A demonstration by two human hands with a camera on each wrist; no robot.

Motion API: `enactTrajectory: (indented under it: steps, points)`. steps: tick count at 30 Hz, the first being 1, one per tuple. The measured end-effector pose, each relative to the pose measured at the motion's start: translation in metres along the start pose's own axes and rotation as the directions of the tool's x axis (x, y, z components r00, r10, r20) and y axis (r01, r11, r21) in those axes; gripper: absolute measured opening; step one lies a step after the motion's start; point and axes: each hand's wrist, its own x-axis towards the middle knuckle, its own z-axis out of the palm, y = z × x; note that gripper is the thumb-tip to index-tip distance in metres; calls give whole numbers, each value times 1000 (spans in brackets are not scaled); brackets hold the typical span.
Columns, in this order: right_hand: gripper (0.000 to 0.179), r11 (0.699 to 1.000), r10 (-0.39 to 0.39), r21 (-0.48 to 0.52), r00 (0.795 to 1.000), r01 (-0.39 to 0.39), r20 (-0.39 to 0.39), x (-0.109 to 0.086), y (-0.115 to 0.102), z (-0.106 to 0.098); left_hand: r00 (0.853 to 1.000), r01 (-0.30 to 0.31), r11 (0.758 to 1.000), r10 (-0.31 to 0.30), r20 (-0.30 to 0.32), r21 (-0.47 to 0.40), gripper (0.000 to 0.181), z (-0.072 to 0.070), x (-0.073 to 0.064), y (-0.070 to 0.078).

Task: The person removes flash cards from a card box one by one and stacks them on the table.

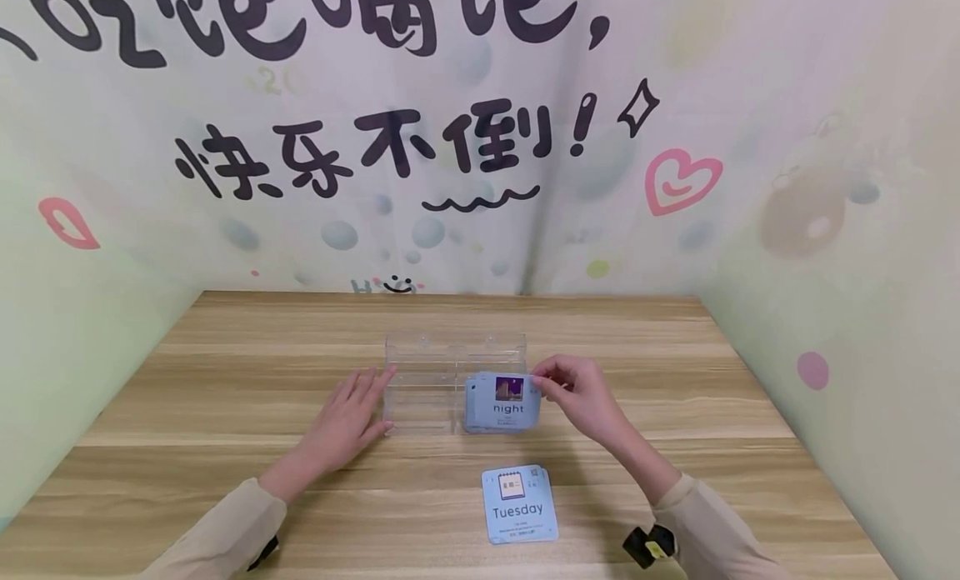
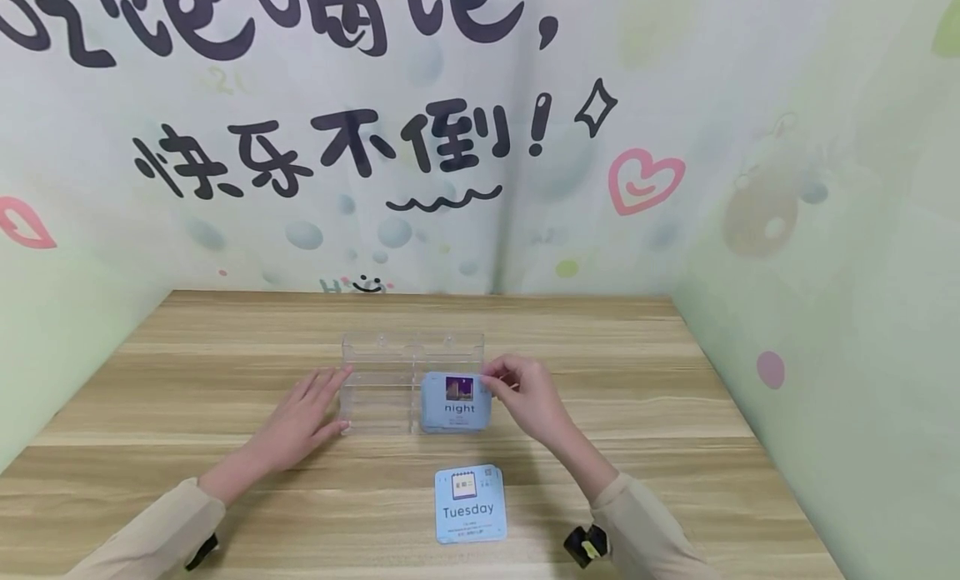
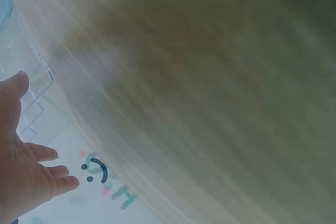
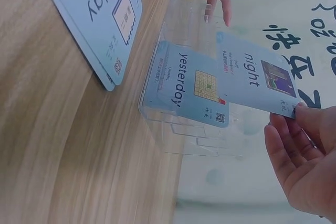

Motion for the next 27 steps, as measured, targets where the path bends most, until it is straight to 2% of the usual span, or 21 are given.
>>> enactTrajectory:
  steps: [11,18,27]
  points:
    - [5,999,-3,-37,1000,3,13,-10,-1,-2,1000,4,1000,-4,5,1,74,-1,-1,1]
    - [5,998,38,-56,999,-36,31,-23,-40,-8,1000,9,1000,-9,8,8,74,-1,-1,0]
    - [4,997,66,-39,997,-65,42,-27,-39,-9,1000,5,1000,-5,7,9,74,-1,-1,1]
